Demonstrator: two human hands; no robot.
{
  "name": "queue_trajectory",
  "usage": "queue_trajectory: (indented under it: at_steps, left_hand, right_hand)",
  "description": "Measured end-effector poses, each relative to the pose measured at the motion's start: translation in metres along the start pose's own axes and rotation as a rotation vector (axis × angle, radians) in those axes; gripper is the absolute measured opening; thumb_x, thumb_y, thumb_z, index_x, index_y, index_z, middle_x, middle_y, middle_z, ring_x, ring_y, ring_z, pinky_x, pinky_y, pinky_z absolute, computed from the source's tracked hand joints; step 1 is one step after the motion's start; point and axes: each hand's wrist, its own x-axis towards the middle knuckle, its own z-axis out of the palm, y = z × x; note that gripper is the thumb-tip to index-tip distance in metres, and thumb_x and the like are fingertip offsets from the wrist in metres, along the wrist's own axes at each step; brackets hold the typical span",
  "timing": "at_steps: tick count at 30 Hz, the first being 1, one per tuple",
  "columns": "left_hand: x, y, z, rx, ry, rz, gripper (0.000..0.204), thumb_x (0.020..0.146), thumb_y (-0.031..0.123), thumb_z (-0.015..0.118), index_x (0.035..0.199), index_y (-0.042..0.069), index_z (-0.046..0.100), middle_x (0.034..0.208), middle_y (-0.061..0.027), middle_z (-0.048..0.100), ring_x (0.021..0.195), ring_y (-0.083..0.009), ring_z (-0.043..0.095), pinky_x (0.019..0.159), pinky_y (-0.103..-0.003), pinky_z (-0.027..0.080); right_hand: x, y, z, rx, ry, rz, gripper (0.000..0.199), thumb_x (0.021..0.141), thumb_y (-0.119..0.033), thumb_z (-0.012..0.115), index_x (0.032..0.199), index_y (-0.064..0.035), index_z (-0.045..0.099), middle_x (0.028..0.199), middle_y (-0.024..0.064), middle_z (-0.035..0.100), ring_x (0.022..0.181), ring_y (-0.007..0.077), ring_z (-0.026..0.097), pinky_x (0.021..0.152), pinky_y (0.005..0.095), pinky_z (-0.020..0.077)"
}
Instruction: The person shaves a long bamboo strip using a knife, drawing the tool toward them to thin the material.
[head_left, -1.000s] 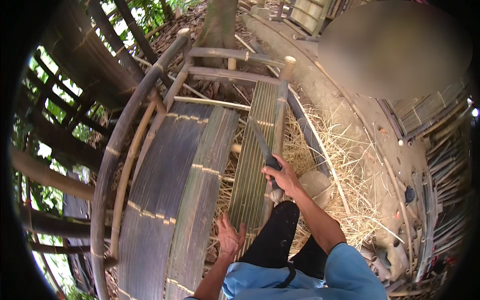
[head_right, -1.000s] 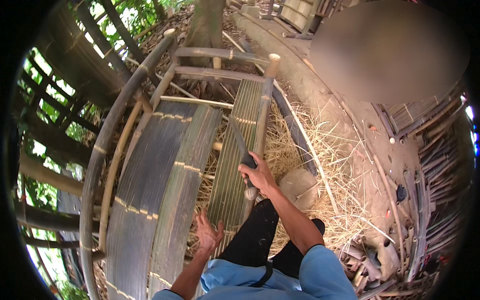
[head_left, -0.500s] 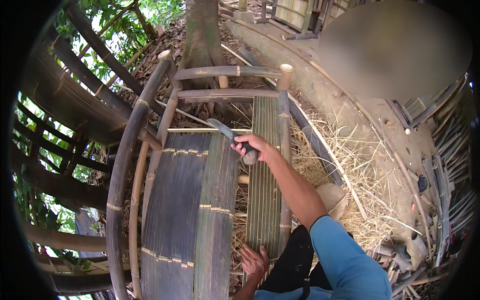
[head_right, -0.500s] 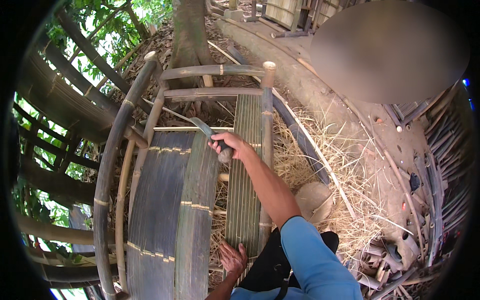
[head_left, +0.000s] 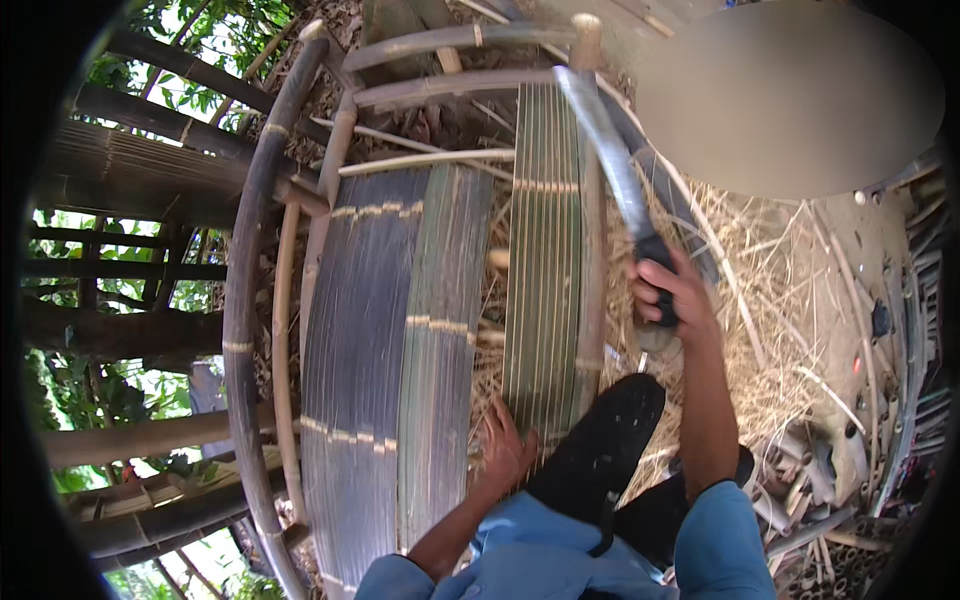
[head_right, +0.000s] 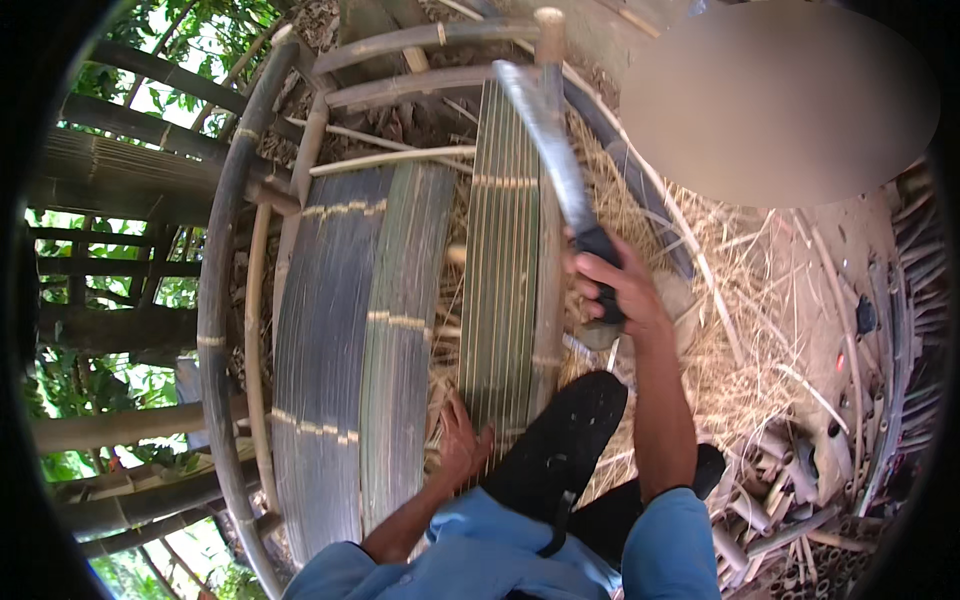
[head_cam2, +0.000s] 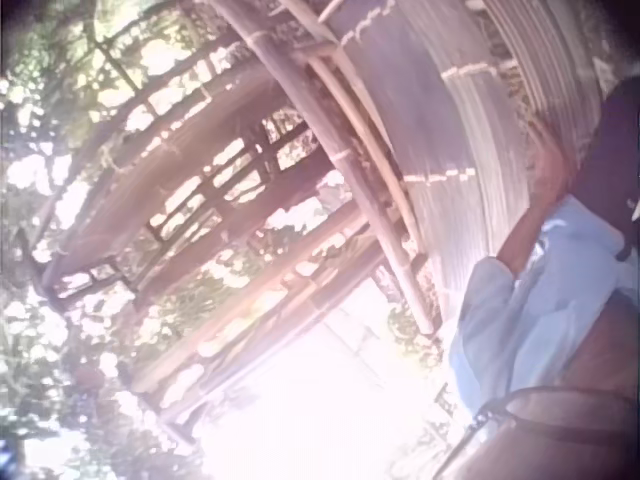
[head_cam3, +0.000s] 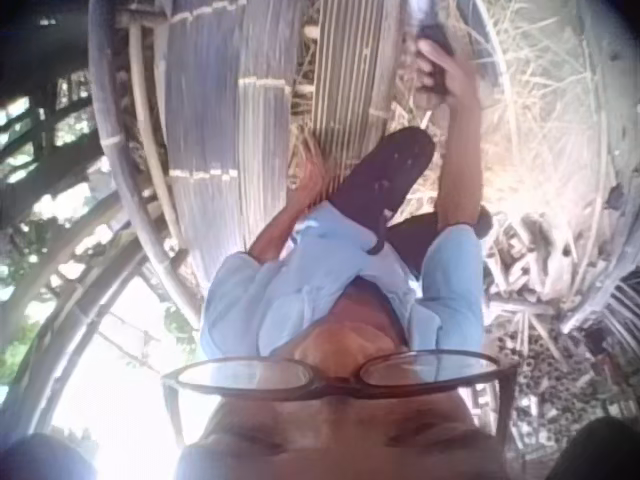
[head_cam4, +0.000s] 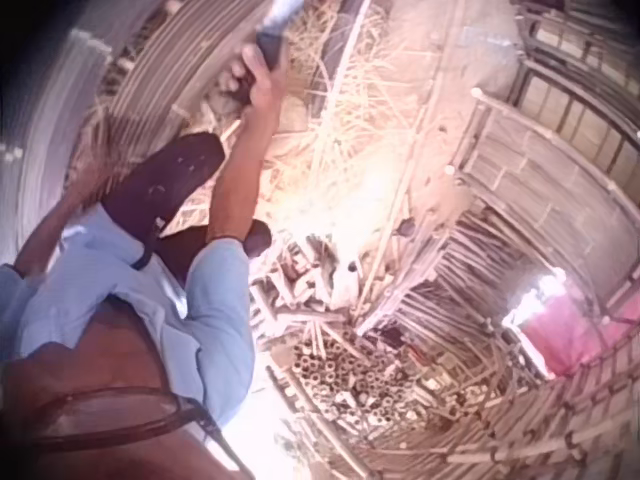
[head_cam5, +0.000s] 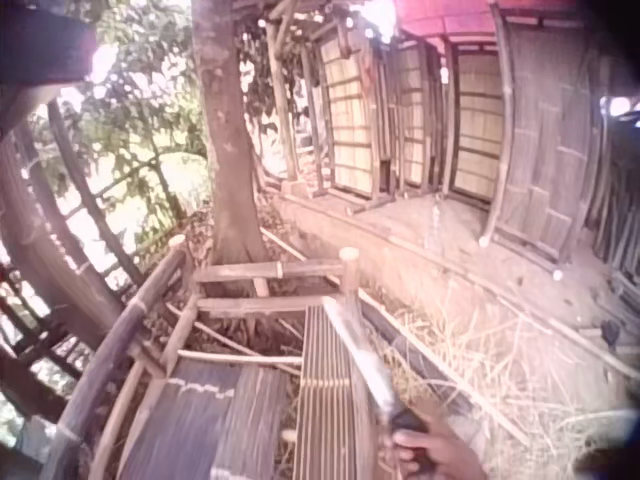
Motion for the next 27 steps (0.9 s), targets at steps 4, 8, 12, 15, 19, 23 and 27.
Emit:
queue_trajectory:
  at_steps: [4, 8, 12, 15, 19, 23, 27]
  left_hand:
    - [-0.034, -0.024, -0.058, 0.17, 0.075, 0.177, 0.061, 0.083, 0.028, 0.074, 0.129, -0.003, 0.05, 0.121, -0.0252, 0.052, 0.114, -0.0427, 0.054, 0.088, -0.049, 0.051]
    - [-0.064, -0.049, -0.07, 0.388, -0.01, 0.03, 0.051, 0.076, 0.027, 0.081, 0.112, 0.005, 0.051, 0.103, -0.017, 0.06, 0.102, -0.0346, 0.063, 0.077, -0.047, 0.055]
    - [-0.081, -0.079, -0.064, 0.501, -0.03, -0.004, 0.05, 0.078, 0.022, 0.074, 0.117, 0.005, 0.048, 0.093, -0.0139, 0.065, 0.092, -0.0345, 0.07, 0.069, -0.049, 0.057]
    - [-0.087, -0.083, -0.061, 0.51, 0.055, 0.047, 0.046, 0.081, 0.017, 0.066, 0.121, 0.002, 0.051, 0.091, -0.016, 0.067, 0.085, -0.036, 0.071, 0.066, -0.05, 0.057]
    - [-0.078, -0.068, -0.075, 0.236, 0.242, 0.238, 0.027, 0.089, 0.02, 0.062, 0.105, -0.001, 0.06, 0.081, -0.0168, 0.068, 0.069, -0.0316, 0.069, 0.059, -0.045, 0.055]
    - [-0.045, -0.022, -0.129, -0.258, 0.206, 0.144, 0.034, 0.1, 0.03, 0.053, 0.096, -0.003, 0.063, 0.058, -0.0098, 0.059, 0.05, -0.0183, 0.06, 0.045, -0.036, 0.046]
    - [0.002, 0.077, -0.184, -0.605, -0.031, 0.13, 0.034, 0.103, 0.033, 0.054, 0.098, 0.001, 0.064, 0.054, 0.001, 0.049, 0.041, -0.0075, 0.042, 0.036, -0.028, 0.034]
  right_hand:
    - [-0.086, 0.029, -0.027, -0.024, 0.103, -0.023, 0.044, 0.091, -0.01, 0.073, 0.128, -0.0043, 0.052, 0.089, 0.0056, 0.059, 0.06, 0.0078, 0.052, 0.042, 0.0225, 0.0422]
    - [-0.154, 0.055, -0.042, 0.019, 0.195, -0.004, 0.036, 0.09, -0.009, 0.074, 0.121, -0.005, 0.054, 0.09, 0.0065, 0.06, 0.061, 0.0083, 0.053, 0.043, 0.0231, 0.0436]
    - [-0.193, 0.073, -0.039, 0.068, 0.183, -0.046, 0.034, 0.09, -0.008, 0.074, 0.118, -0.0059, 0.055, 0.09, 0.006, 0.06, 0.063, 0.0085, 0.054, 0.044, 0.0235, 0.0454]
    - [-0.216, 0.078, -0.038, 0.104, 0.181, -0.077, 0.033, 0.091, -0.007, 0.073, 0.117, -0.0055, 0.055, 0.09, 0.0061, 0.06, 0.063, 0.0085, 0.054, 0.045, 0.0234, 0.0457]
    - [-0.243, 0.073, -0.039, 0.033, 0.191, -0.136, 0.032, 0.09, -0.007, 0.074, 0.117, -0.0054, 0.055, 0.088, 0.0058, 0.06, 0.063, 0.0092, 0.054, 0.046, 0.0247, 0.0467]
    - [-0.262, 0.069, -0.026, -0.039, 0.313, -0.21, 0.07, 0.086, -0.007, 0.079, 0.145, -0.0089, 0.042, 0.086, 0.0044, 0.059, 0.064, 0.0112, 0.053, 0.047, 0.0272, 0.0447]
    - [-0.248, 0.075, -0.014, -0.153, 0.384, -0.261, 0.086, 0.088, -0.013, 0.079, 0.157, -0.0211, 0.028, 0.086, 0.0039, 0.057, 0.066, 0.0121, 0.053, 0.049, 0.0274, 0.0444]
